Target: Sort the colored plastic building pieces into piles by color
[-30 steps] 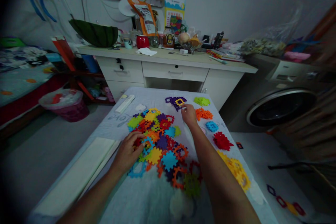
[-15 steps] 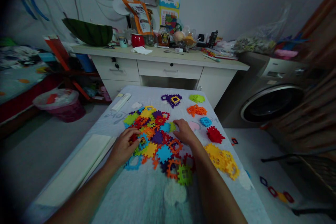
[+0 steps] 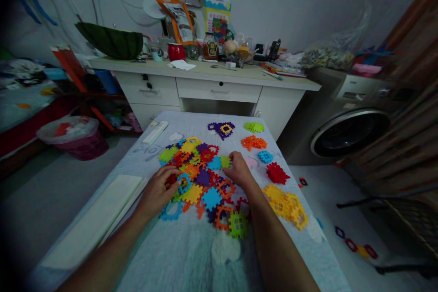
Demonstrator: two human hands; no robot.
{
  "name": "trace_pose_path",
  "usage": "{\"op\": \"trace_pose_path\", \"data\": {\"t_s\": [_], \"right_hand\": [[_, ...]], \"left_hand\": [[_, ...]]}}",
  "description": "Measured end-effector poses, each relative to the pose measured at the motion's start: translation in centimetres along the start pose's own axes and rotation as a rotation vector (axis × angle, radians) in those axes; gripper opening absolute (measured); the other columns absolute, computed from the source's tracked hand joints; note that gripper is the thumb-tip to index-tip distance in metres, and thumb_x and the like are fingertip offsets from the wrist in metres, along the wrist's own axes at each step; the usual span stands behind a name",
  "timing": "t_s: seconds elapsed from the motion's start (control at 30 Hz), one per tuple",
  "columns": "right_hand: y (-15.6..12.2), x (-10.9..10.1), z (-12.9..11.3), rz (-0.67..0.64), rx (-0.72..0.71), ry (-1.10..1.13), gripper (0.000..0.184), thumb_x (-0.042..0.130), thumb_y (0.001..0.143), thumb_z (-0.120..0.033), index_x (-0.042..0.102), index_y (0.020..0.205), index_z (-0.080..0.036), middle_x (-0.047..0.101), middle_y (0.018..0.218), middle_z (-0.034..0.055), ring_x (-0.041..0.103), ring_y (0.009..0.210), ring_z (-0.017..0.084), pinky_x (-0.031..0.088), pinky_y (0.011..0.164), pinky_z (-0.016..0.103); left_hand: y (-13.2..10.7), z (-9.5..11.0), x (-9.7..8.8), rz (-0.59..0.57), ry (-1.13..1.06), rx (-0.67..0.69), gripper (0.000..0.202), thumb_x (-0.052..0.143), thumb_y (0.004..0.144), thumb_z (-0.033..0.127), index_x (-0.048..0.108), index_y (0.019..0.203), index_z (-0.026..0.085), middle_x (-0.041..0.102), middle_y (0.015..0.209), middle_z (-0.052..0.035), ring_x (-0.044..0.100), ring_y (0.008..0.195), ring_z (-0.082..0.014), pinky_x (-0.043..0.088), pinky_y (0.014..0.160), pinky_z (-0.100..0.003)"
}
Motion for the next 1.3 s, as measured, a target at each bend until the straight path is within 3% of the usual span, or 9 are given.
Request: {"op": "trace_pose_path", "data": {"t_s": [0.33,0.53,0.8,0.97,1.1,1.2,1.3], "right_hand": [[0.0,-0.7,0.9,0.107,0.082,0.097,0.044,0.066,0.068,-0.022,0.050,0.109,-0.018,0.060,0.097,0.0038,0.057,0.076,0.015,0.048,0.073,0.030],[-0.1,-1.3,1.1,0.268,0.061,0.034,0.044,0.060,0.070,-0.021,0.048,0.112,-0.018,0.057,0.107,0.0083,0.058,0.085,0.019,0.049,0.080,0.035],[0.4,-1.9,0.5,0.272,0.054,0.025,0.038,0.068,0.072,-0.030,0.051,0.103,-0.019,0.056,0.105,0.0092,0.057,0.091,0.023,0.049,0.078,0.035],[2.7,-2.9,0.4,0.188,0.026,-0.056,0.039,0.077,0.068,-0.028,0.056,0.098,-0.018,0.059,0.098,0.0075,0.057,0.086,0.021,0.047,0.075,0.033],[5.6,-4.3,0.8,0.085,0.084,-0.118,0.040,0.079,0.068,-0.025,0.057,0.101,-0.019,0.061,0.087,0.0015,0.057,0.076,0.017,0.043,0.068,0.028],[8.3,-5.7,1.9,0.038,0.166,-0.174,0.040,0.077,0.072,-0.024,0.058,0.107,-0.019,0.062,0.079,-0.0008,0.057,0.070,0.016,0.039,0.063,0.026],[11.0,-7.2,3.9,0.070,0.244,-0.241,0.042,0.077,0.073,-0.023,0.059,0.110,-0.017,0.064,0.080,0.0009,0.059,0.074,0.017,0.038,0.063,0.026]], "left_hand": [[0.0,0.2,0.1,-0.036,-0.015,0.002,0.023,0.057,0.081,0.032,0.067,0.099,0.021,0.066,0.110,-0.0076,0.063,0.104,-0.0239,0.050,0.095,-0.041],[0.1,0.7,-0.1,-0.038,-0.029,0.018,0.023,0.057,0.080,0.032,0.067,0.098,0.022,0.067,0.107,-0.0071,0.064,0.102,-0.0231,0.051,0.091,-0.039],[0.1,0.7,-0.3,-0.025,-0.106,-0.011,0.025,0.057,0.083,0.037,0.067,0.101,0.023,0.064,0.115,-0.0074,0.061,0.110,-0.0237,0.049,0.099,-0.041],[0.2,0.0,-0.5,0.032,-0.101,-0.052,0.027,0.058,0.083,0.038,0.067,0.102,0.022,0.062,0.118,-0.0082,0.059,0.114,-0.0248,0.045,0.105,-0.044],[0.1,-0.4,-0.3,0.041,-0.071,-0.049,0.028,0.059,0.083,0.040,0.068,0.104,0.023,0.061,0.119,-0.0084,0.059,0.116,-0.0258,0.045,0.105,-0.045],[0.0,-0.5,0.0,0.033,-0.055,-0.047,0.029,0.058,0.085,0.041,0.068,0.105,0.023,0.061,0.120,-0.0084,0.059,0.115,-0.0264,0.045,0.105,-0.046],[0.0,-0.8,0.1,0.026,-0.042,-0.058,0.029,0.058,0.085,0.041,0.068,0.104,0.023,0.061,0.121,-0.0087,0.058,0.116,-0.0271,0.044,0.105,-0.048]]}}
Point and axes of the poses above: each hand's wrist, its own y-axis towards the middle knuckle, its own x-axis out of the palm, z = x × y, the point moved 5 cm from there along y, towards the middle knuckle
